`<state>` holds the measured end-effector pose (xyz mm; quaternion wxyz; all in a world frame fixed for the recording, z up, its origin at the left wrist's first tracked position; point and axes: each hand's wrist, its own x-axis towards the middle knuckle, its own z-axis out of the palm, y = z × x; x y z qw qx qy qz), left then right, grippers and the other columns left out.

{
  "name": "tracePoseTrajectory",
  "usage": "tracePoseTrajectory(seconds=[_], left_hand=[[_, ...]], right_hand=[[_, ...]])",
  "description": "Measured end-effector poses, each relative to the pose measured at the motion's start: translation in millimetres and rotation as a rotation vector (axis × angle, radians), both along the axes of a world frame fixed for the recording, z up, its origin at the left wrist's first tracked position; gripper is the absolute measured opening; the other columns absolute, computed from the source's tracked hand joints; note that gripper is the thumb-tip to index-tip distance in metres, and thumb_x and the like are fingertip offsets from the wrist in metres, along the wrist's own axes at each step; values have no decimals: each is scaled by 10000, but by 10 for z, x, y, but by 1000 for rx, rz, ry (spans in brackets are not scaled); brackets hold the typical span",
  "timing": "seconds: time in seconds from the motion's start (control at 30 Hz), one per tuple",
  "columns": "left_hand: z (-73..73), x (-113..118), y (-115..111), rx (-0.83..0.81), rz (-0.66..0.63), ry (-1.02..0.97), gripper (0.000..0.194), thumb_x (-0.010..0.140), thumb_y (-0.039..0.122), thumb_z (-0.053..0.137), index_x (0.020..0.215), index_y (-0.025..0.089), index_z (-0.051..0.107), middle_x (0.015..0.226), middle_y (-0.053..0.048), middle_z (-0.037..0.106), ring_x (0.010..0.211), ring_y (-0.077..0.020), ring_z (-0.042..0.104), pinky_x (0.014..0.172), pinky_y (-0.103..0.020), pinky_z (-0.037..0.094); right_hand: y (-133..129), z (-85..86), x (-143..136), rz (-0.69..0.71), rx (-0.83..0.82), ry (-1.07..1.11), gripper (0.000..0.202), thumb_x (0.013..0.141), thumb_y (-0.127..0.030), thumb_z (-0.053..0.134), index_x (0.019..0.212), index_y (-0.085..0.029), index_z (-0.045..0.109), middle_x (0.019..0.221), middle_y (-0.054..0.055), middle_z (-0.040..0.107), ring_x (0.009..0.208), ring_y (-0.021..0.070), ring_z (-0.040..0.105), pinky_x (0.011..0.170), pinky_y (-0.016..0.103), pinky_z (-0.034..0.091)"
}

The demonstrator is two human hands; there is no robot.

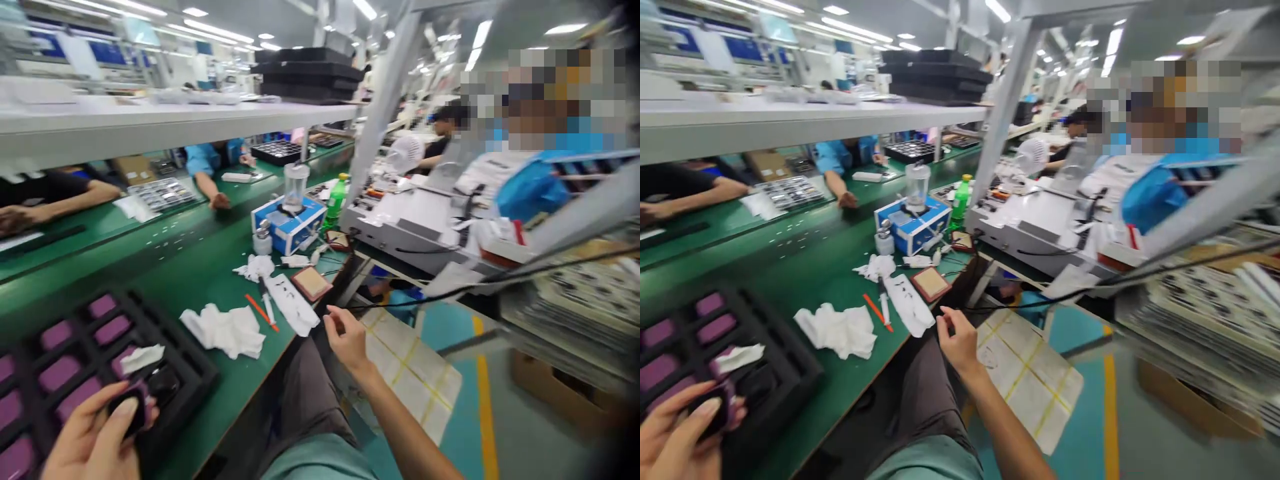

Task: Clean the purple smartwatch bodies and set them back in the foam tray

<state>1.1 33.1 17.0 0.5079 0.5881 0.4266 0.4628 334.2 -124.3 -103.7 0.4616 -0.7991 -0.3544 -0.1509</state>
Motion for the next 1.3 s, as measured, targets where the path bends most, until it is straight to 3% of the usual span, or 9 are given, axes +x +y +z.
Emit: tracePoseTrajectory(seconds=[0.07,0.17,0.3,0.5,0.7,0.8,0.93,1.1,1.3], left_hand=[[107,33,-32,-130,251,-172,258,675,323,891,867,248,735,718,46,699,602,-160,651,499,-254,582],[224,127,-57,-188,274,-210,306,633,279,899,870,185,731,720,33,711,597,-124,665,527,-190,585],[229,144,-84,-167,237,-225,355,647,304,895,926,170,721,732,23,723,590,-127,667,546,-203,597],[97,71,-81,-191,213,-219,412,644,368,906,946,163,716,711,2,726,561,-123,648,548,-201,574],[6,46,-160,-158,131,-237,302,771,351,833,969,168,697,741,-5,717,616,-119,638,567,-194,547],[21,52,-195,-193,89,-249,281,792,340,794,984,173,674,745,2,703,600,-117,622,550,-207,546],[59,70,-220,-211,85,-240,278,771,319,780,974,173,657,733,9,673,604,-119,599,538,-213,533],[53,87,-244,-177,114,-233,248,747,288,778,917,172,639,722,10,647,584,-105,548,522,-204,487],[58,87,-254,-201,108,-225,273,781,315,766,967,178,621,733,12,670,572,-106,595,519,-199,494]], right_hand=[[353,-36,-266,143,-11,22,290,990,-409,493,1067,-266,734,772,52,719,655,231,687,661,386,600],[699,54,-377,263,-98,51,273,967,-474,536,1063,-306,729,757,20,716,632,217,662,656,373,574],[948,165,-389,257,-323,124,281,940,-436,576,1125,-285,725,776,33,738,711,238,702,650,331,504],[1115,271,-516,237,-685,225,421,928,-324,623,1320,-180,668,821,80,769,826,266,741,739,318,461],[975,547,-462,232,-842,200,476,951,-315,542,1399,-172,619,920,87,774,903,270,723,762,326,454],[981,740,-271,163,-781,142,481,936,-315,503,1362,-150,658,1017,139,758,906,289,688,807,376,453],[1267,868,-22,88,-364,135,383,816,-342,622,1114,-165,787,766,69,683,739,251,612,809,397,468],[1690,808,7,170,-194,171,425,850,-395,602,1077,-89,789,871,119,707,760,216,613,810,352,498],[1751,690,-51,228,-119,144,395,885,-360,545,1046,-97,791,1036,175,716,952,260,614,878,372,478]])
